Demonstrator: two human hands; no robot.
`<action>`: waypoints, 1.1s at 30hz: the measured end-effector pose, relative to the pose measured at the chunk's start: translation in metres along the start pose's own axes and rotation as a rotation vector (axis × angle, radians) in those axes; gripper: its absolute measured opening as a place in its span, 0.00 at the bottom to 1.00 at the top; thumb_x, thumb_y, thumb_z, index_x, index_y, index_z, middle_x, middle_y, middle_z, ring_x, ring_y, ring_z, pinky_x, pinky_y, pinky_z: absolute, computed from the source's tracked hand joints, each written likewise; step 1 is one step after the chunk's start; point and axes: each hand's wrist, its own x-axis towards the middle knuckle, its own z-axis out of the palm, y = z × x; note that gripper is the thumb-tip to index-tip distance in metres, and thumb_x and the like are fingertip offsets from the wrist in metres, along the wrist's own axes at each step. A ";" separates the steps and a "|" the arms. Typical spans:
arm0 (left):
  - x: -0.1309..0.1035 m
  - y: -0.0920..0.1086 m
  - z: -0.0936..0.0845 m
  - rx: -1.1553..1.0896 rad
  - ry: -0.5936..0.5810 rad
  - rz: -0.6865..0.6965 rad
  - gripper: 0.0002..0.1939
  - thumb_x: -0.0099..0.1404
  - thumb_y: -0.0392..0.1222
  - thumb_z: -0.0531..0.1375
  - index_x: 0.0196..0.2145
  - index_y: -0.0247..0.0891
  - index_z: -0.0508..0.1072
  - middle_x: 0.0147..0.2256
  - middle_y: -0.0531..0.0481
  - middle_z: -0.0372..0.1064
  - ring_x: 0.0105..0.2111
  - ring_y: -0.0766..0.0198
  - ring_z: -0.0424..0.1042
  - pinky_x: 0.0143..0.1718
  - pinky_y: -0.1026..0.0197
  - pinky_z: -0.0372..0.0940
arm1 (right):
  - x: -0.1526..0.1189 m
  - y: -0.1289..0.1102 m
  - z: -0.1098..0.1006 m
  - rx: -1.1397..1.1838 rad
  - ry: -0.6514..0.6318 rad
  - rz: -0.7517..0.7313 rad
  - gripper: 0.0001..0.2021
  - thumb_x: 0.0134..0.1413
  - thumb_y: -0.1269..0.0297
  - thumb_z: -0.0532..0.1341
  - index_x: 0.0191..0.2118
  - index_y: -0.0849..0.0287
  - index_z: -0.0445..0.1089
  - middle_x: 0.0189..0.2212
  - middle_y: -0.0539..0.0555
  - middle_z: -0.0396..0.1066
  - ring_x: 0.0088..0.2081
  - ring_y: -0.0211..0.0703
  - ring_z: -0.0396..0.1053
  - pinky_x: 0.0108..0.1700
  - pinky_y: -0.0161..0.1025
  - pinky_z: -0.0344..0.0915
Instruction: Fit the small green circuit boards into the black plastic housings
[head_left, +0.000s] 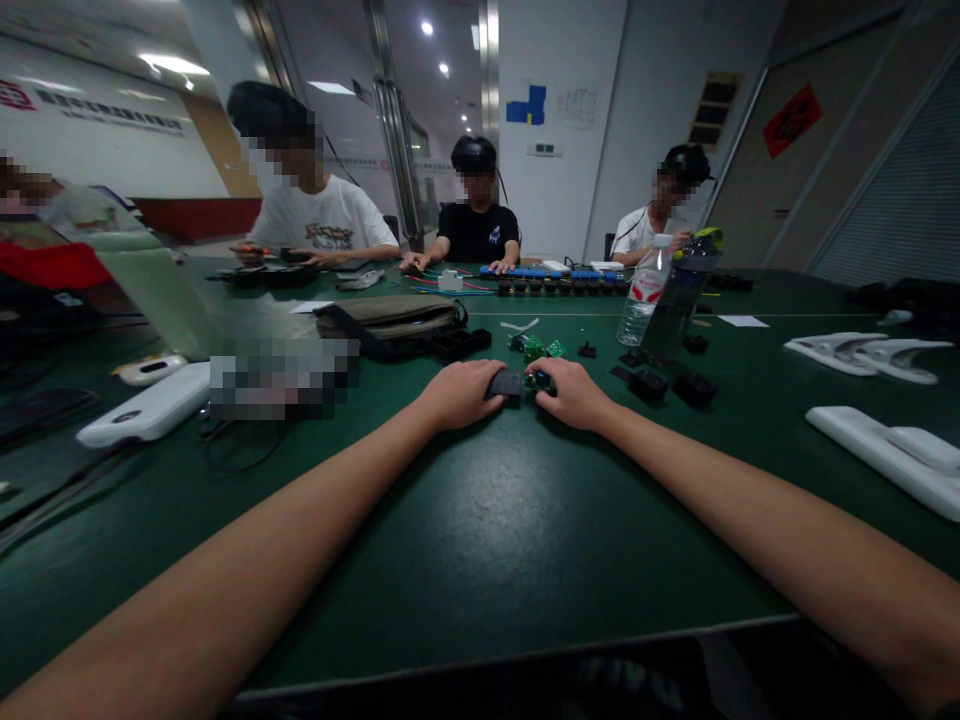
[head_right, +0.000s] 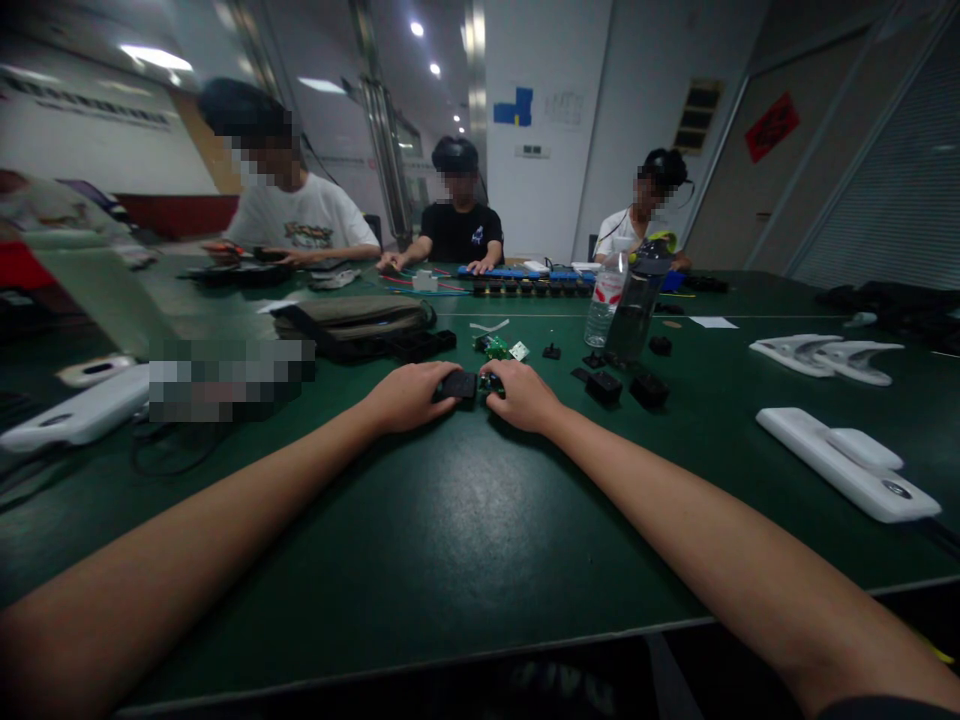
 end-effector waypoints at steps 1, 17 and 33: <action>0.000 0.000 0.000 0.000 0.000 0.002 0.24 0.67 0.49 0.56 0.58 0.38 0.66 0.54 0.43 0.73 0.52 0.51 0.74 0.53 0.54 0.67 | 0.000 0.000 0.000 0.005 0.006 -0.006 0.16 0.48 0.74 0.59 0.45 0.60 0.71 0.42 0.58 0.75 0.46 0.49 0.71 0.52 0.43 0.64; 0.000 0.000 0.000 0.023 0.004 0.001 0.24 0.66 0.49 0.56 0.58 0.40 0.67 0.54 0.43 0.73 0.52 0.51 0.74 0.53 0.54 0.67 | -0.001 0.000 -0.002 0.029 0.035 -0.028 0.12 0.45 0.72 0.59 0.40 0.58 0.69 0.37 0.55 0.74 0.40 0.47 0.70 0.47 0.40 0.63; -0.001 -0.002 0.001 0.029 0.022 0.022 0.23 0.67 0.50 0.56 0.57 0.41 0.68 0.52 0.44 0.74 0.50 0.52 0.75 0.51 0.55 0.68 | -0.001 0.001 -0.003 0.043 0.014 -0.061 0.15 0.47 0.74 0.59 0.43 0.59 0.72 0.40 0.56 0.75 0.44 0.49 0.71 0.49 0.43 0.65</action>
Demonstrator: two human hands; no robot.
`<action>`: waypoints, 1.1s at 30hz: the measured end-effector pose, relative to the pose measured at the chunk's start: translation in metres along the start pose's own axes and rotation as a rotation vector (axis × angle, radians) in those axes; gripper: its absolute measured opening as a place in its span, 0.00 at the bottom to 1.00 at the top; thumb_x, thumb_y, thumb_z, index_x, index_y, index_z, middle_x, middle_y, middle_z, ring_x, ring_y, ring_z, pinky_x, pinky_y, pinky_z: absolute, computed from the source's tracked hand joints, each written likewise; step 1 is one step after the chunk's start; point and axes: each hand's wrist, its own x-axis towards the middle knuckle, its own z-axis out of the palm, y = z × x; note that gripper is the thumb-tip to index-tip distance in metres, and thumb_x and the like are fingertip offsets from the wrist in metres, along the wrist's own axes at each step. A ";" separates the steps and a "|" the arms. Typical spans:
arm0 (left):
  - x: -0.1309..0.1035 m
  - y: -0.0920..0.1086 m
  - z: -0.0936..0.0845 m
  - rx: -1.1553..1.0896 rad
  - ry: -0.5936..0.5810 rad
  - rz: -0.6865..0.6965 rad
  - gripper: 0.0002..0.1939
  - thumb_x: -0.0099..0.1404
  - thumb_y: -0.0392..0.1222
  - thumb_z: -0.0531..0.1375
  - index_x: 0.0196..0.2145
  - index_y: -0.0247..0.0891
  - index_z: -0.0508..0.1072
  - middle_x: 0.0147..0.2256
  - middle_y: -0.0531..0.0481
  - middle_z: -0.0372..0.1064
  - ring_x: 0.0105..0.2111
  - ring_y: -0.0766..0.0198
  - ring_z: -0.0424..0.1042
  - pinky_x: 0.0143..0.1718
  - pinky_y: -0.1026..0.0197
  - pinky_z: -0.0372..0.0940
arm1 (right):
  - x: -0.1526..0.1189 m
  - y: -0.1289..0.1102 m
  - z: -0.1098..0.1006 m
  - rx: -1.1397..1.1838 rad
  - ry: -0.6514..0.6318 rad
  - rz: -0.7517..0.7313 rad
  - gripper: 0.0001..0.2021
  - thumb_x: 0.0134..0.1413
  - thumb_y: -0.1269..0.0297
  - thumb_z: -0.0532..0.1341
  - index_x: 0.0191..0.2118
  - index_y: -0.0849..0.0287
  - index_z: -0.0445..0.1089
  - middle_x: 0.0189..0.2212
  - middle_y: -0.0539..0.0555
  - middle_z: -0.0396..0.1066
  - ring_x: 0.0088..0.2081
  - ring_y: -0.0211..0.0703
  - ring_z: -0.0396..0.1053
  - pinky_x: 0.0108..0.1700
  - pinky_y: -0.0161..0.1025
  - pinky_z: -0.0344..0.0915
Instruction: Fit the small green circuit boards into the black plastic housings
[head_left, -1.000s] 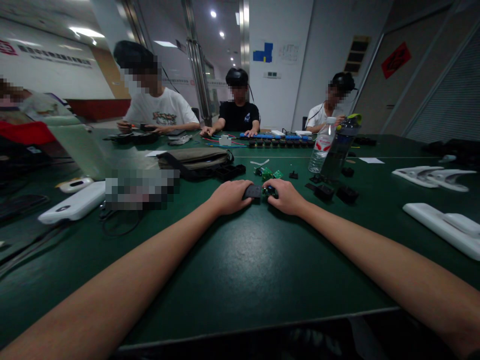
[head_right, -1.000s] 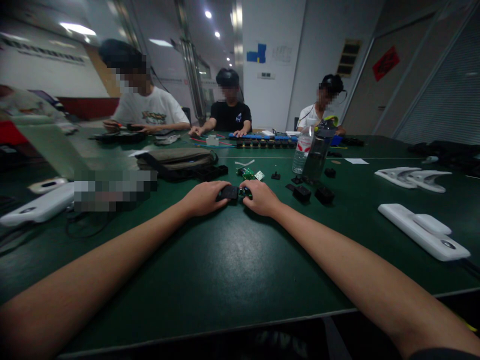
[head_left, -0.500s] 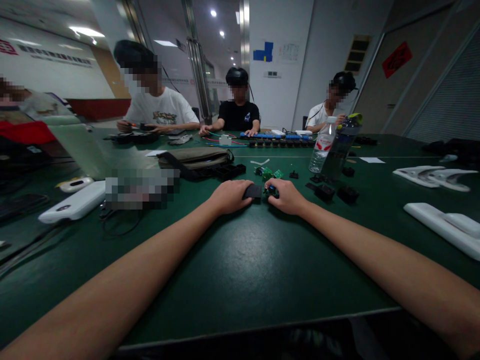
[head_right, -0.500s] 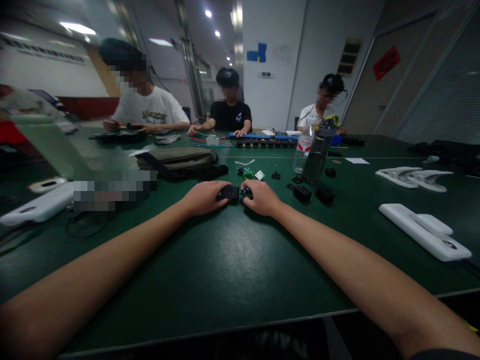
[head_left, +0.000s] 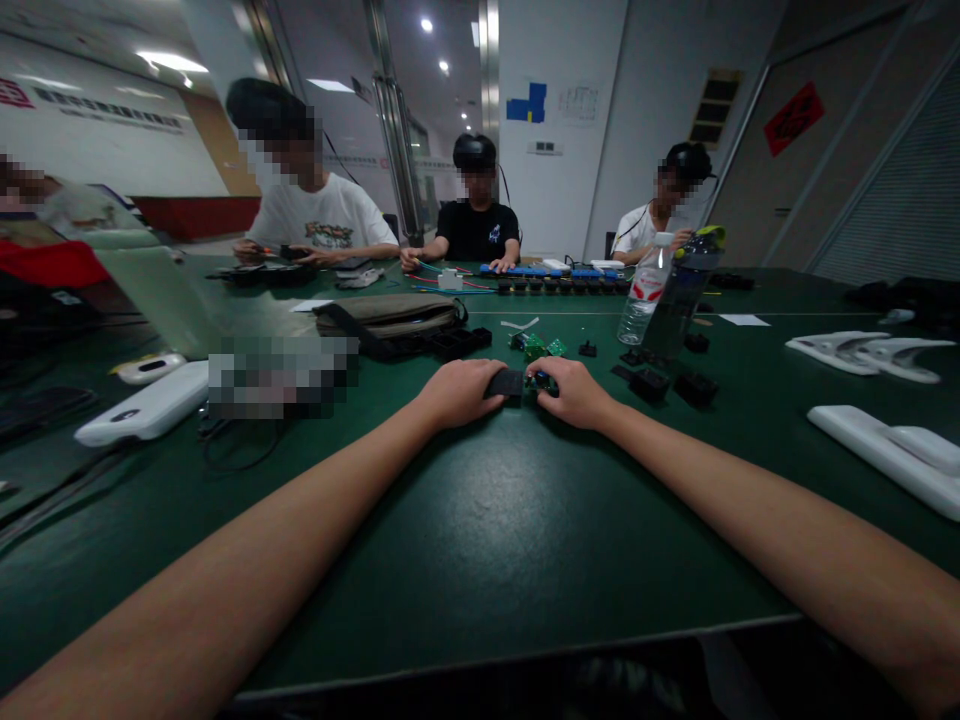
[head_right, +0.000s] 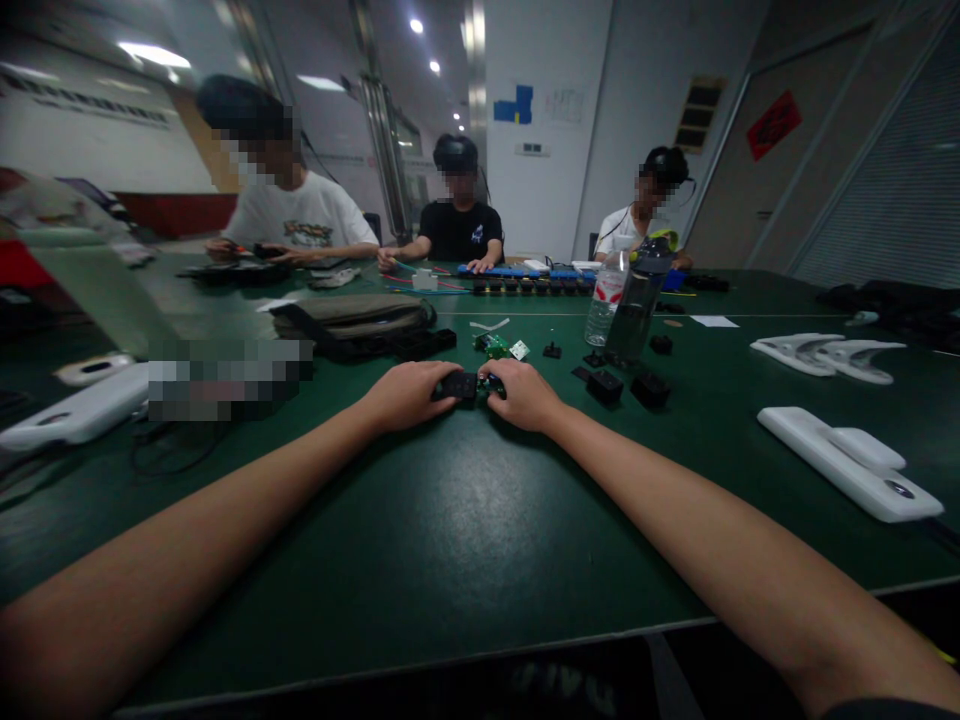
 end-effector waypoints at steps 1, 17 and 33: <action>0.000 0.000 0.000 0.000 -0.001 0.003 0.23 0.67 0.50 0.56 0.56 0.41 0.68 0.52 0.44 0.74 0.50 0.52 0.75 0.51 0.55 0.68 | 0.000 0.000 0.000 0.001 -0.003 -0.004 0.16 0.48 0.74 0.59 0.44 0.59 0.72 0.41 0.57 0.76 0.44 0.49 0.71 0.50 0.43 0.65; 0.000 -0.003 0.000 -0.024 -0.009 -0.023 0.20 0.66 0.52 0.56 0.53 0.42 0.67 0.47 0.46 0.76 0.45 0.53 0.76 0.45 0.57 0.68 | 0.000 0.000 0.000 0.002 -0.022 0.050 0.16 0.53 0.76 0.65 0.47 0.57 0.74 0.46 0.56 0.77 0.50 0.49 0.73 0.55 0.48 0.65; 0.000 -0.001 0.001 -0.018 -0.020 -0.036 0.19 0.66 0.54 0.56 0.50 0.42 0.64 0.47 0.45 0.75 0.44 0.53 0.76 0.44 0.56 0.68 | 0.000 0.000 0.004 -0.011 0.014 0.067 0.13 0.55 0.72 0.64 0.46 0.56 0.72 0.44 0.56 0.76 0.48 0.49 0.72 0.53 0.46 0.65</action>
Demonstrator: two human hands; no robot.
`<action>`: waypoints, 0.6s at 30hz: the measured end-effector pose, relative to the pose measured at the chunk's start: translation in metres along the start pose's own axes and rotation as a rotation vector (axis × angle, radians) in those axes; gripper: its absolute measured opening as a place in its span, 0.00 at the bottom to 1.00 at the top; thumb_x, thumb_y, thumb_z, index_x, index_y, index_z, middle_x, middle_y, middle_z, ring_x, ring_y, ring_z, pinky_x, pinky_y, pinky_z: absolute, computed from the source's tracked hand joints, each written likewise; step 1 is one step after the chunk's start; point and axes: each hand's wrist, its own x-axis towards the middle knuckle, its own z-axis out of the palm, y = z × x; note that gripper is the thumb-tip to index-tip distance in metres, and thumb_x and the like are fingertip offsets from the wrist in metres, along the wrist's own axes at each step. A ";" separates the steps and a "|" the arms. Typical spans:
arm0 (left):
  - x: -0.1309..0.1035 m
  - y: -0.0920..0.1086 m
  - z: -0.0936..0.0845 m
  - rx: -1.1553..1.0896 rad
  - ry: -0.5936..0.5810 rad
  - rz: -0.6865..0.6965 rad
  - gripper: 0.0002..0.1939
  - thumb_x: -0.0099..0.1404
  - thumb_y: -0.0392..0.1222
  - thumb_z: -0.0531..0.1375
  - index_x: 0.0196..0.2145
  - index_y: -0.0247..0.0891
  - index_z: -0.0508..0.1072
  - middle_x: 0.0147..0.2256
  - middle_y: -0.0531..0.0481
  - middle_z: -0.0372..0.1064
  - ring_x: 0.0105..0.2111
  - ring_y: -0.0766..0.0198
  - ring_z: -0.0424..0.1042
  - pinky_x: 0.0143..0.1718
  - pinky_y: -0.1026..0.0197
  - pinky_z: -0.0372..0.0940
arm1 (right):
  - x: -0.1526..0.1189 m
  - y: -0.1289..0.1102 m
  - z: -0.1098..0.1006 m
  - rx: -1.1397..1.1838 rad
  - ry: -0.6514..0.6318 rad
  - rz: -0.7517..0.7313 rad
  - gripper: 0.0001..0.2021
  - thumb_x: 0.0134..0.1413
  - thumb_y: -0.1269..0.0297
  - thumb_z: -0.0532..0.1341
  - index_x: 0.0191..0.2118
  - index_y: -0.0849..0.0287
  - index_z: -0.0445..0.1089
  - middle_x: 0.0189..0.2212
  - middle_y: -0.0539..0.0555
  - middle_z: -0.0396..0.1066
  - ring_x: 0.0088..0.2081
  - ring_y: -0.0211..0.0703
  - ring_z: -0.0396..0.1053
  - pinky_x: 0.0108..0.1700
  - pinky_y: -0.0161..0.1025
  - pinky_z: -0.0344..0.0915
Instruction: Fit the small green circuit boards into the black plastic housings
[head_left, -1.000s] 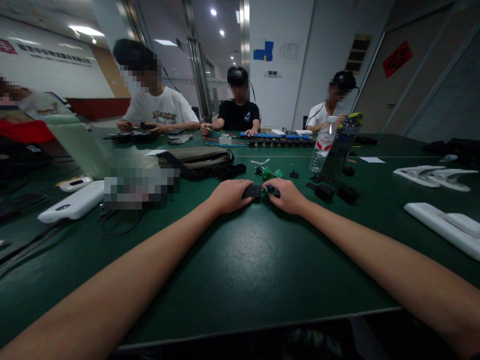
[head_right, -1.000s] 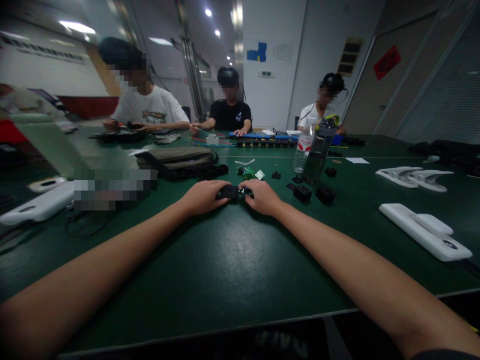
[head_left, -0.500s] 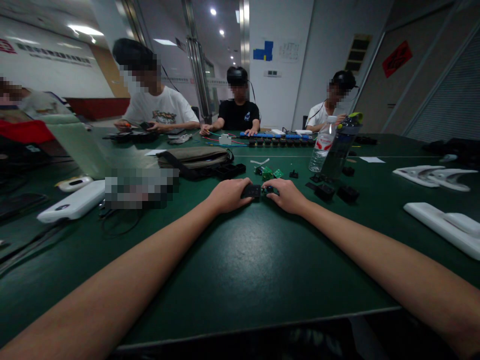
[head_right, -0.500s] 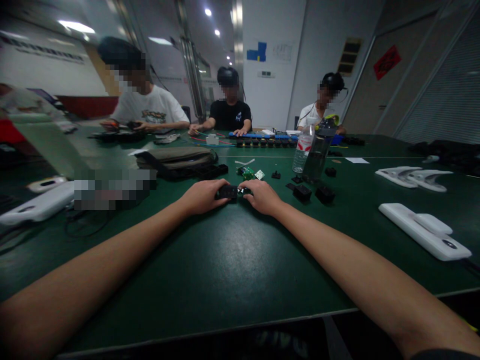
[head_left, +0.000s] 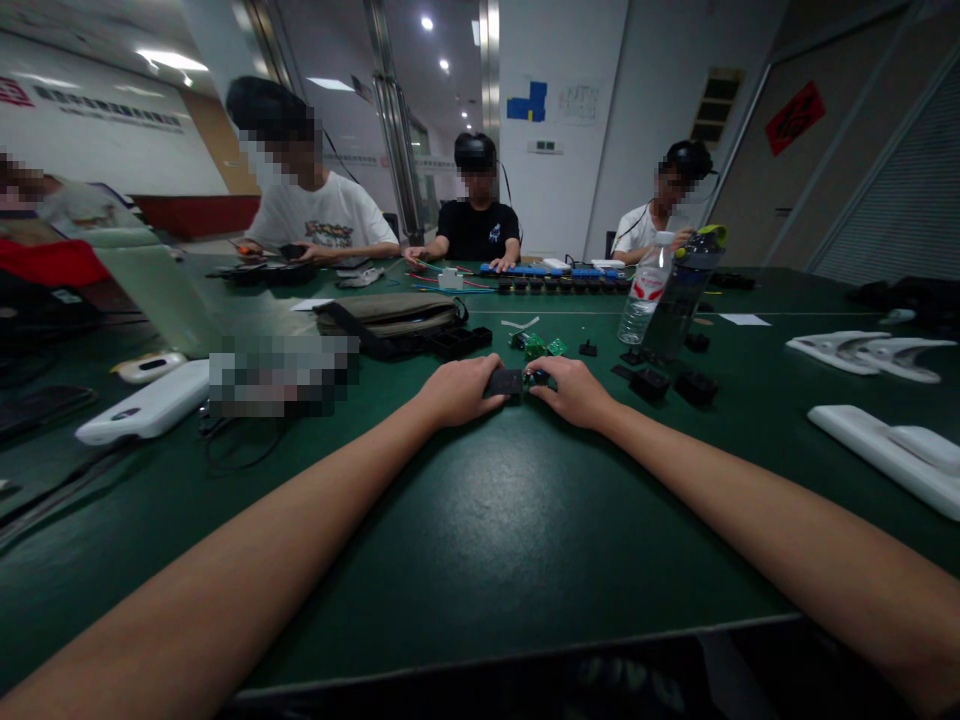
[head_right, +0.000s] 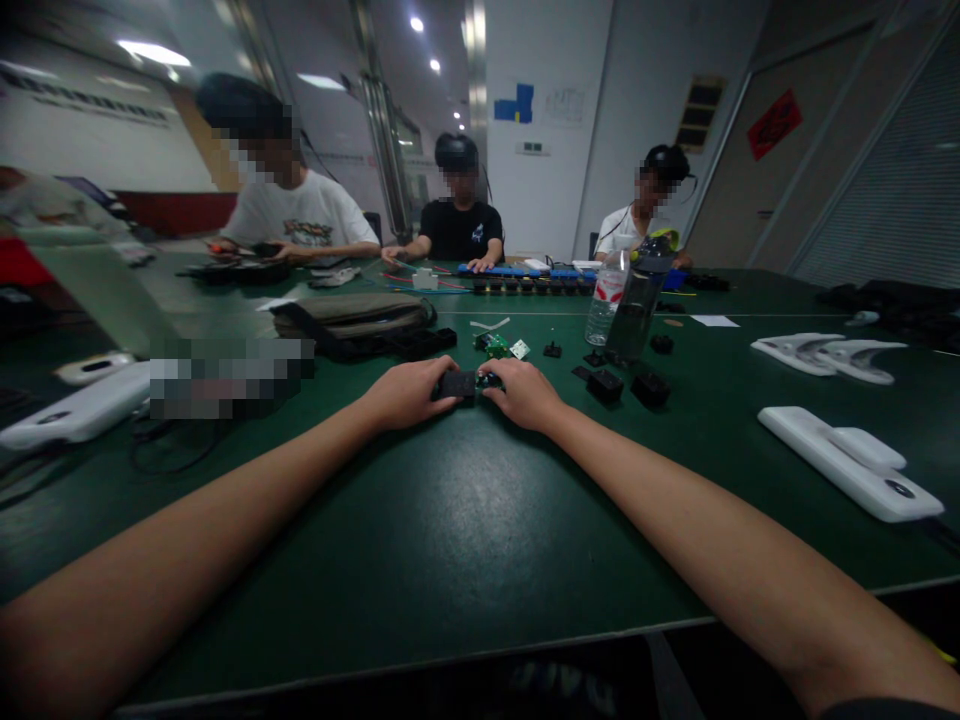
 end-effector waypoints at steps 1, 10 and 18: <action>0.000 0.000 0.000 0.000 -0.002 0.002 0.19 0.66 0.54 0.56 0.51 0.42 0.64 0.47 0.45 0.75 0.45 0.53 0.76 0.44 0.56 0.68 | 0.000 0.000 0.000 -0.001 0.000 0.003 0.13 0.55 0.72 0.64 0.47 0.56 0.72 0.45 0.56 0.76 0.48 0.49 0.72 0.53 0.46 0.65; 0.000 0.002 0.000 0.001 -0.020 -0.005 0.19 0.67 0.53 0.56 0.51 0.41 0.64 0.49 0.44 0.74 0.46 0.53 0.75 0.45 0.56 0.68 | -0.002 -0.005 -0.005 -0.008 -0.004 0.037 0.19 0.57 0.70 0.62 0.53 0.54 0.65 0.43 0.54 0.74 0.43 0.48 0.73 0.47 0.42 0.64; 0.001 -0.001 0.002 0.021 -0.015 -0.006 0.19 0.68 0.55 0.54 0.49 0.40 0.65 0.48 0.42 0.73 0.46 0.52 0.75 0.45 0.55 0.68 | -0.001 -0.003 -0.005 -0.013 0.042 0.094 0.15 0.54 0.70 0.62 0.47 0.53 0.65 0.37 0.52 0.73 0.38 0.46 0.72 0.43 0.40 0.63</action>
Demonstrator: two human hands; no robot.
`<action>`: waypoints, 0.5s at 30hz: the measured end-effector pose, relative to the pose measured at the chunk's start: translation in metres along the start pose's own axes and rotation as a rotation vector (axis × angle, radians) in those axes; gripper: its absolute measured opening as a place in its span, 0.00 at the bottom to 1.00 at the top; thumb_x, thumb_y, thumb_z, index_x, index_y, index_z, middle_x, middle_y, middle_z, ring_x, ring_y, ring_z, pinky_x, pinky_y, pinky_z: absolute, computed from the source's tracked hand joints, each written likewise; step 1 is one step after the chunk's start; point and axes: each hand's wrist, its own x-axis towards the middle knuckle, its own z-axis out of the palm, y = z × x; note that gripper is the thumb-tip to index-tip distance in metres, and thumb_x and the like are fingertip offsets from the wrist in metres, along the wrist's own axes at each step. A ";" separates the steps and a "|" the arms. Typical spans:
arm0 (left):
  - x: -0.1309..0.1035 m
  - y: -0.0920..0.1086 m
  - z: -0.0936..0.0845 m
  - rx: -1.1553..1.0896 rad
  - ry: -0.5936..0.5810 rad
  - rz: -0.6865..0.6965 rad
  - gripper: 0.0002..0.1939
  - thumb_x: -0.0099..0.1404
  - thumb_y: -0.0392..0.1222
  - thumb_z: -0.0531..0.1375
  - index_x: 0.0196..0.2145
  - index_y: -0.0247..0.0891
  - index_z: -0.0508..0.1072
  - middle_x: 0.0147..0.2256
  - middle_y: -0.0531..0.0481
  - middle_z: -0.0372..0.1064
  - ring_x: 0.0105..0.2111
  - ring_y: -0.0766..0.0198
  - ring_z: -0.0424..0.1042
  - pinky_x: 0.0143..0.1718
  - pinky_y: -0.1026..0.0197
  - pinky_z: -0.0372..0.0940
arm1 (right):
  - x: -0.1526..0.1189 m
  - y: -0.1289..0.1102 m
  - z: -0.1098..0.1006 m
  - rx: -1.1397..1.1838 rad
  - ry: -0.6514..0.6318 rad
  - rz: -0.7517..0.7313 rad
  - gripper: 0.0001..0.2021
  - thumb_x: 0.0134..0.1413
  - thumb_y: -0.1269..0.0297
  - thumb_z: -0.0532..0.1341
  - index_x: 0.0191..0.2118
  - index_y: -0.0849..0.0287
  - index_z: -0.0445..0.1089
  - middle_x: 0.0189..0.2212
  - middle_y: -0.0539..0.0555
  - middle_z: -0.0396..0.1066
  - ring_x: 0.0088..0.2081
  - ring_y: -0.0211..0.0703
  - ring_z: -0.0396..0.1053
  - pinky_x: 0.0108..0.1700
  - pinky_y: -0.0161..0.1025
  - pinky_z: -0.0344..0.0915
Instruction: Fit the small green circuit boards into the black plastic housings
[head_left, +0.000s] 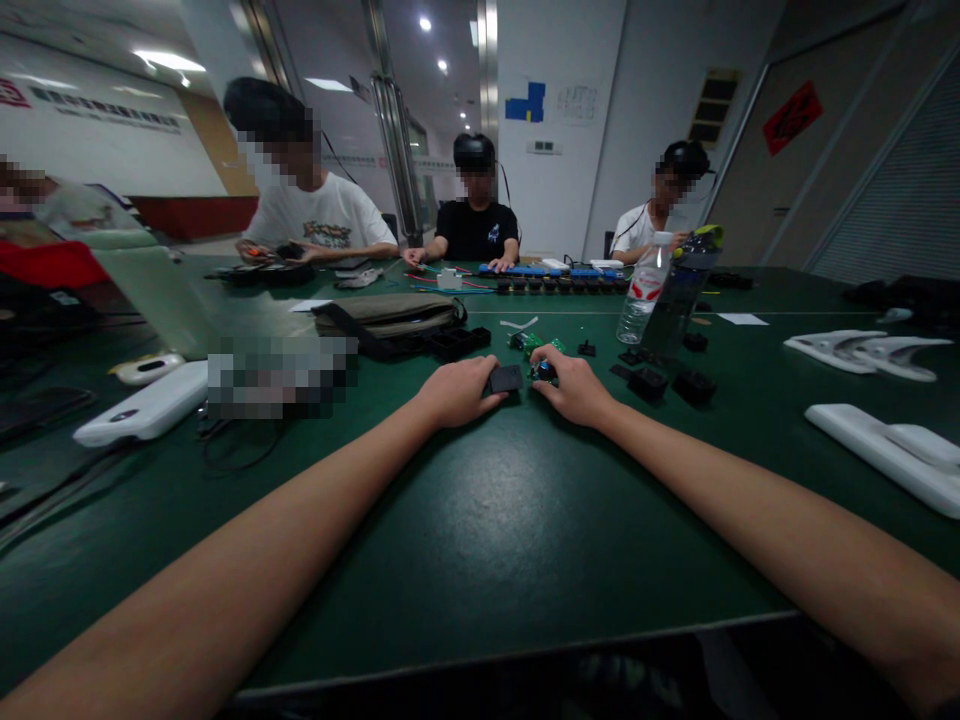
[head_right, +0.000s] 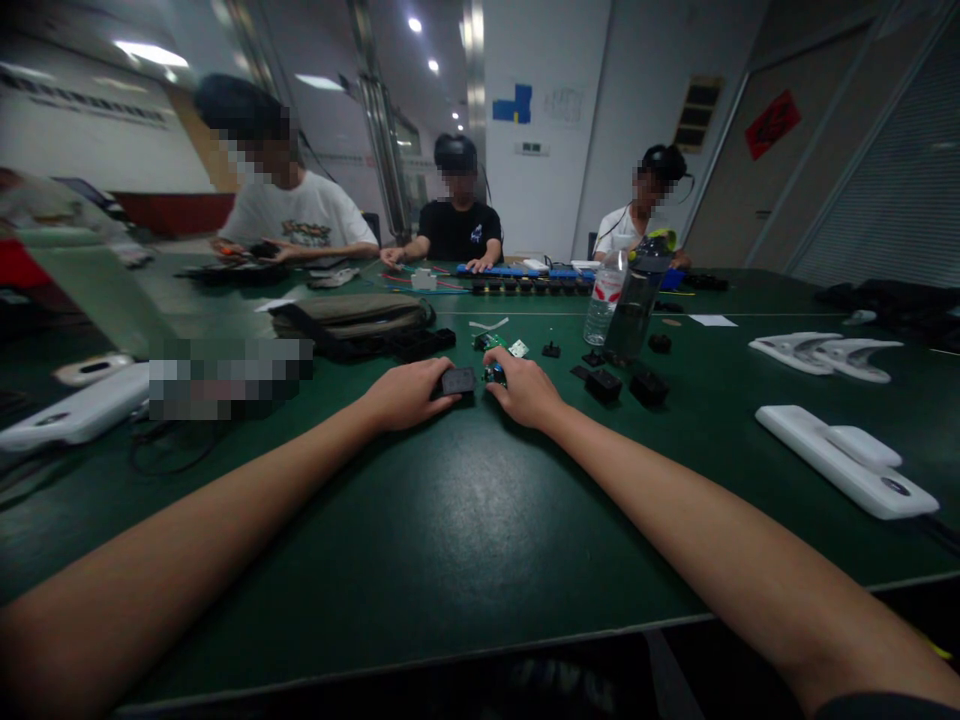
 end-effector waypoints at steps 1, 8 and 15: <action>0.000 0.000 0.000 -0.002 0.000 0.003 0.19 0.68 0.55 0.54 0.50 0.40 0.65 0.48 0.42 0.73 0.46 0.52 0.75 0.45 0.55 0.68 | 0.000 0.000 0.000 -0.005 -0.003 0.006 0.14 0.54 0.69 0.63 0.47 0.53 0.65 0.36 0.52 0.73 0.38 0.47 0.72 0.43 0.40 0.63; 0.000 0.000 -0.001 -0.020 -0.003 0.018 0.21 0.68 0.53 0.54 0.53 0.40 0.65 0.50 0.43 0.72 0.47 0.51 0.74 0.47 0.54 0.68 | 0.000 0.000 0.001 -0.038 -0.043 0.022 0.15 0.54 0.70 0.63 0.48 0.53 0.64 0.38 0.53 0.73 0.40 0.48 0.72 0.43 0.41 0.63; -0.002 0.003 -0.004 -0.022 -0.004 0.026 0.22 0.69 0.51 0.54 0.57 0.41 0.62 0.51 0.44 0.71 0.48 0.53 0.74 0.49 0.54 0.68 | 0.001 0.005 0.004 -0.088 -0.079 0.010 0.15 0.54 0.71 0.62 0.48 0.55 0.66 0.42 0.56 0.74 0.44 0.50 0.72 0.46 0.43 0.64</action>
